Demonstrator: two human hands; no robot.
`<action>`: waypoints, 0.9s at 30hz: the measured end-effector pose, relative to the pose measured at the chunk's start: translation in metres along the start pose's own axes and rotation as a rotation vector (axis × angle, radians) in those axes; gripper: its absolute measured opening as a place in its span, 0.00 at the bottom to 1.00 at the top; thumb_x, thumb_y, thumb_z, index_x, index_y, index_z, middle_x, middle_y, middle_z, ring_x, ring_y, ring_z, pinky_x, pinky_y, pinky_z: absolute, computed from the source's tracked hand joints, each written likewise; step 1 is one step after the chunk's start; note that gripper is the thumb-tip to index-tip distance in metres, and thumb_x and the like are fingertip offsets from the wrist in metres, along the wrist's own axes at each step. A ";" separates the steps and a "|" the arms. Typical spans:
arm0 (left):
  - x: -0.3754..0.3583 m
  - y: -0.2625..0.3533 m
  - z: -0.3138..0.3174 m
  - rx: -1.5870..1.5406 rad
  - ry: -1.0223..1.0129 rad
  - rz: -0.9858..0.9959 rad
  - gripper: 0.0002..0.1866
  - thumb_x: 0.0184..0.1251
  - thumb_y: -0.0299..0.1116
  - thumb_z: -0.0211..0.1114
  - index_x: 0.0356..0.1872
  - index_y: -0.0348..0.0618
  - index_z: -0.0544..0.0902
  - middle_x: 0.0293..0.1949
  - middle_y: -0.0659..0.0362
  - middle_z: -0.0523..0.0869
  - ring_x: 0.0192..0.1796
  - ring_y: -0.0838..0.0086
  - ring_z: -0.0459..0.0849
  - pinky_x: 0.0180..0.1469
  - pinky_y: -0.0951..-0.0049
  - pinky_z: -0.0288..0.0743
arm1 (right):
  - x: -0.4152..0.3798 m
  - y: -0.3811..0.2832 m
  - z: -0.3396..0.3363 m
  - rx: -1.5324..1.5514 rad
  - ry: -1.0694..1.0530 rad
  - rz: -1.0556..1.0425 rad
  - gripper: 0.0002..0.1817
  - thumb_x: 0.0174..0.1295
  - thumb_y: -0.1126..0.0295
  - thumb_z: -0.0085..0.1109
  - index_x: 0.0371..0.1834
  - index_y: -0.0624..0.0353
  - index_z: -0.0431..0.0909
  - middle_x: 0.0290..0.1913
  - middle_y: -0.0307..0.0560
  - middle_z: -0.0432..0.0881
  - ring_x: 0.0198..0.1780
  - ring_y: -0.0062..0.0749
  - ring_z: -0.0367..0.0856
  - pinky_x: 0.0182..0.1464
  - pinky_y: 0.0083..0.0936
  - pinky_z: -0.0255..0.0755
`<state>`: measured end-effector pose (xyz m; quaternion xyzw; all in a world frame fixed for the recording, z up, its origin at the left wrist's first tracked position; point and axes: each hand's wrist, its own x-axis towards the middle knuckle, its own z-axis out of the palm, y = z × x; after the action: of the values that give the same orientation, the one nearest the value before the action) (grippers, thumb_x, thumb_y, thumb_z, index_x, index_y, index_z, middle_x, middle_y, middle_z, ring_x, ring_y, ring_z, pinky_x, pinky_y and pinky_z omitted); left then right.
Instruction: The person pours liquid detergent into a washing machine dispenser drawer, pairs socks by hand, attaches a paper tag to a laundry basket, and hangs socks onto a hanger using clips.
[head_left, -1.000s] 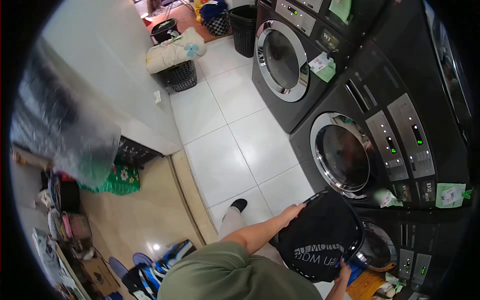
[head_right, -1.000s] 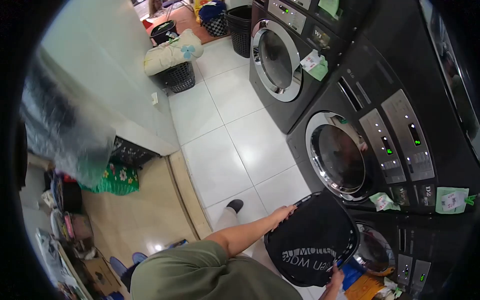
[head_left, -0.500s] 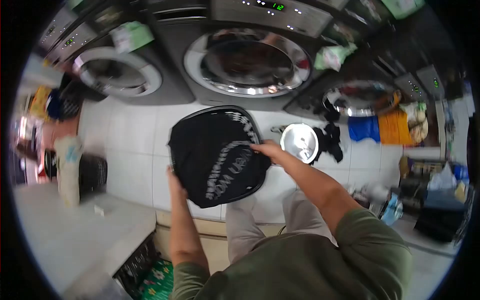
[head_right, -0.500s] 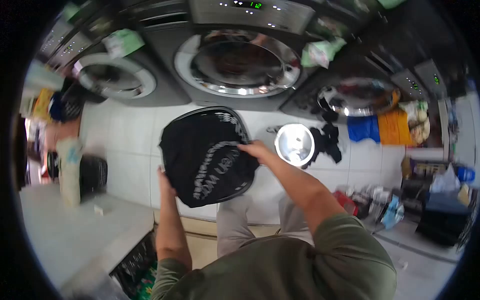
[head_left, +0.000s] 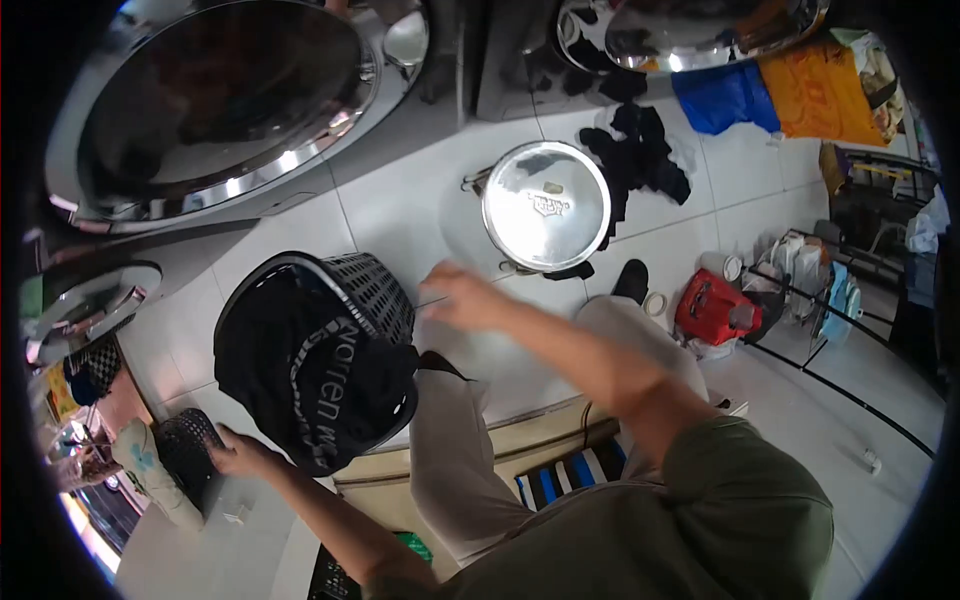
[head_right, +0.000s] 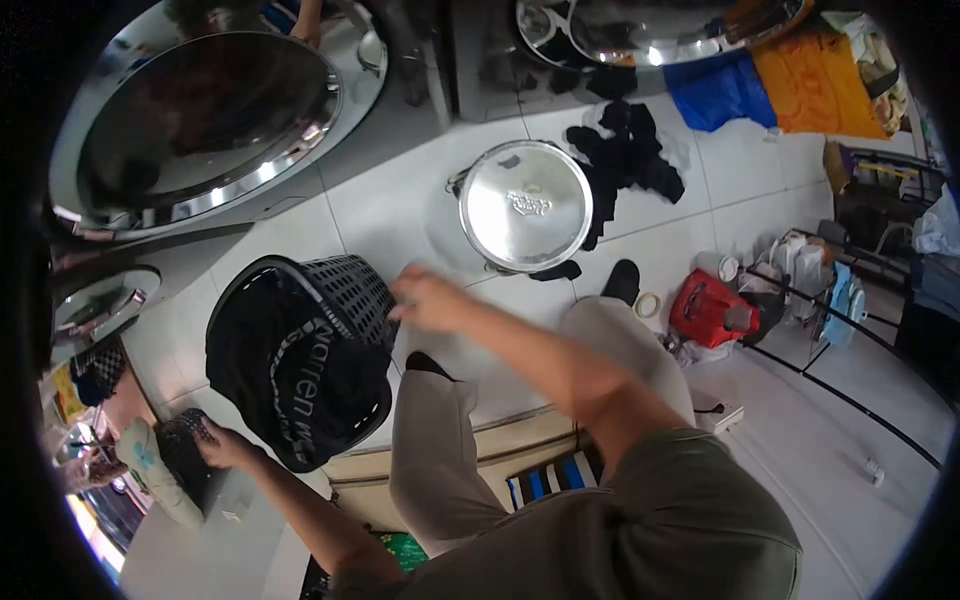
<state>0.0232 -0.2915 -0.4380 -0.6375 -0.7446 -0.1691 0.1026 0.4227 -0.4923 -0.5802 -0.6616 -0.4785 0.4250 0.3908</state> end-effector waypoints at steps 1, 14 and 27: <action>-0.021 0.066 -0.034 -0.229 0.164 0.152 0.26 0.72 0.45 0.55 0.61 0.35 0.75 0.62 0.45 0.76 0.61 0.55 0.76 0.62 0.54 0.69 | -0.008 0.037 -0.033 -0.087 0.131 -0.003 0.20 0.56 0.64 0.67 0.50 0.62 0.80 0.53 0.57 0.77 0.56 0.54 0.75 0.58 0.39 0.72; -0.322 0.473 0.195 -0.705 -0.680 0.829 0.26 0.63 0.46 0.67 0.57 0.39 0.78 0.66 0.41 0.69 0.71 0.45 0.60 0.71 0.48 0.56 | -0.198 0.369 -0.106 -0.348 0.250 1.194 0.29 0.54 0.61 0.62 0.61 0.37 0.66 0.60 0.58 0.68 0.61 0.55 0.73 0.59 0.47 0.71; -0.356 0.435 0.195 0.116 -1.350 1.100 0.51 0.41 0.42 0.81 0.71 0.63 0.64 0.63 0.50 0.66 0.66 0.48 0.66 0.61 0.43 0.69 | -0.201 0.379 -0.266 -0.587 -0.738 0.800 0.21 0.40 0.67 0.59 0.40 0.63 0.85 0.39 0.59 0.86 0.42 0.51 0.85 0.43 0.41 0.77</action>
<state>0.5231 -0.4859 -0.6966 -0.8642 -0.2403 0.3565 -0.2614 0.7496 -0.8050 -0.8042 -0.6791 -0.3939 0.5899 -0.1887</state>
